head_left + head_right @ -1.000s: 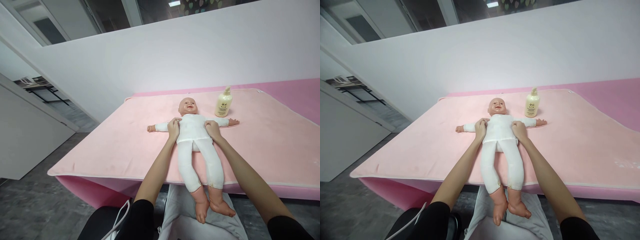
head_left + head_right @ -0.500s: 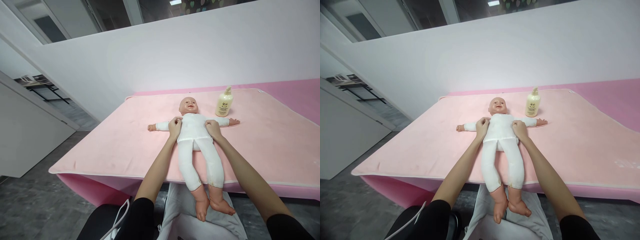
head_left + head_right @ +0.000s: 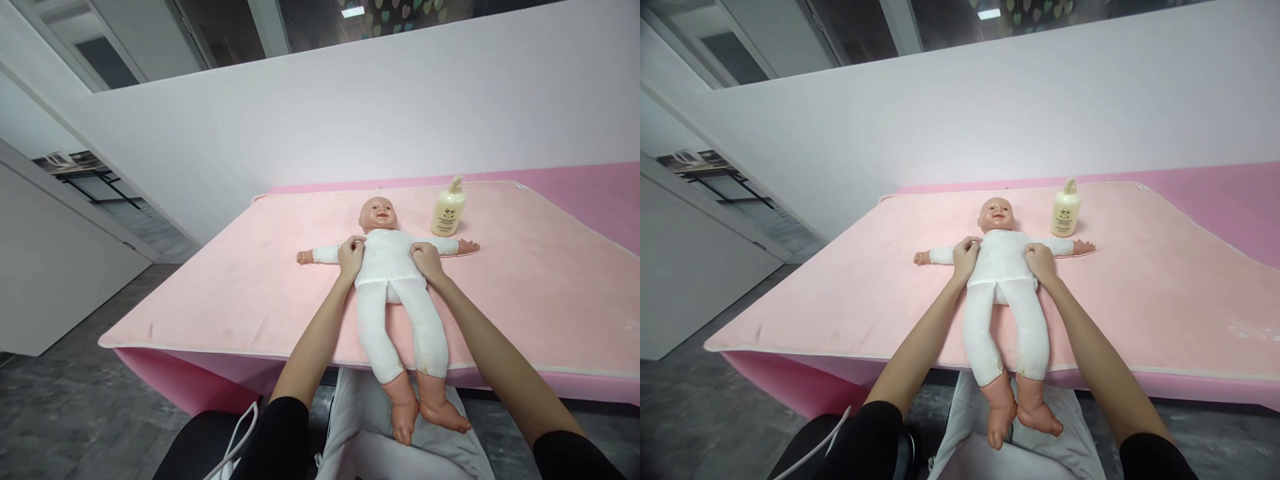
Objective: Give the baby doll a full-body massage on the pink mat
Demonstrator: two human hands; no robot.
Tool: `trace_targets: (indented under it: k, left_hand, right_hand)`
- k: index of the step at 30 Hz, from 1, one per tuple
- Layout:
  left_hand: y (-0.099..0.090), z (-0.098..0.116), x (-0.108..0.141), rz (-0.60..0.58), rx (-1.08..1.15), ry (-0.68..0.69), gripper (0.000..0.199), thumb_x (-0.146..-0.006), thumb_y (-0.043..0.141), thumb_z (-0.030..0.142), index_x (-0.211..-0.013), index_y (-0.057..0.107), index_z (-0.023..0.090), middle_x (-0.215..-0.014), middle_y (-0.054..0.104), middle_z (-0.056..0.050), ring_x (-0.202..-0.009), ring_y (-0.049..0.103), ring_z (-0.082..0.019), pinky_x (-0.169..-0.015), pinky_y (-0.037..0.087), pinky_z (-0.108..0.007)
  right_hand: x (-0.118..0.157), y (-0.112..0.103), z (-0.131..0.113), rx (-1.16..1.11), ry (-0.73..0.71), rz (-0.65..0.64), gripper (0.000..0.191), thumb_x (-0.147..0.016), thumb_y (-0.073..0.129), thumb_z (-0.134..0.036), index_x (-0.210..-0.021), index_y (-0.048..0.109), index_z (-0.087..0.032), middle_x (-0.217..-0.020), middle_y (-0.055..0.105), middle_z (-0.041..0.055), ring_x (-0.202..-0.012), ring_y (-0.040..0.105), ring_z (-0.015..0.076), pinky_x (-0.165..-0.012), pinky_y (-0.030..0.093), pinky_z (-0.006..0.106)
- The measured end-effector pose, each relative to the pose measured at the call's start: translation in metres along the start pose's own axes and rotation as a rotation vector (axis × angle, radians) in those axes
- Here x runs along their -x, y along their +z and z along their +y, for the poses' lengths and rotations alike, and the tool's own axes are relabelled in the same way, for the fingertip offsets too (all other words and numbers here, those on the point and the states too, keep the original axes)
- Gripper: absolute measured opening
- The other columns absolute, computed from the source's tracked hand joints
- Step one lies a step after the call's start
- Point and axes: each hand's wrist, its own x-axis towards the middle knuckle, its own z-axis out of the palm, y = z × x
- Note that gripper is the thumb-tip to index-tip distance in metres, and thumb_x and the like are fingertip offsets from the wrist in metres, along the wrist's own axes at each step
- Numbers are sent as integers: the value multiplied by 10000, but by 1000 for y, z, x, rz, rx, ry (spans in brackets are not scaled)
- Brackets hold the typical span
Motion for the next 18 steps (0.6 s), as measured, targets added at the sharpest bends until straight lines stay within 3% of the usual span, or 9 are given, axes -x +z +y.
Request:
trace_targets:
  k: [18]
  left_hand:
    - [0,-2,0,2,-2,3,210,-730,472,181,-806,667,183,-608,564,26,-591,491,-119,-592,378,-230]
  right_hand:
    - [0,-1,-3,-4,-2,5,109,-541,336,-185,-452,397,-195,-478,426,4,-554,396,137,-558,246,256]
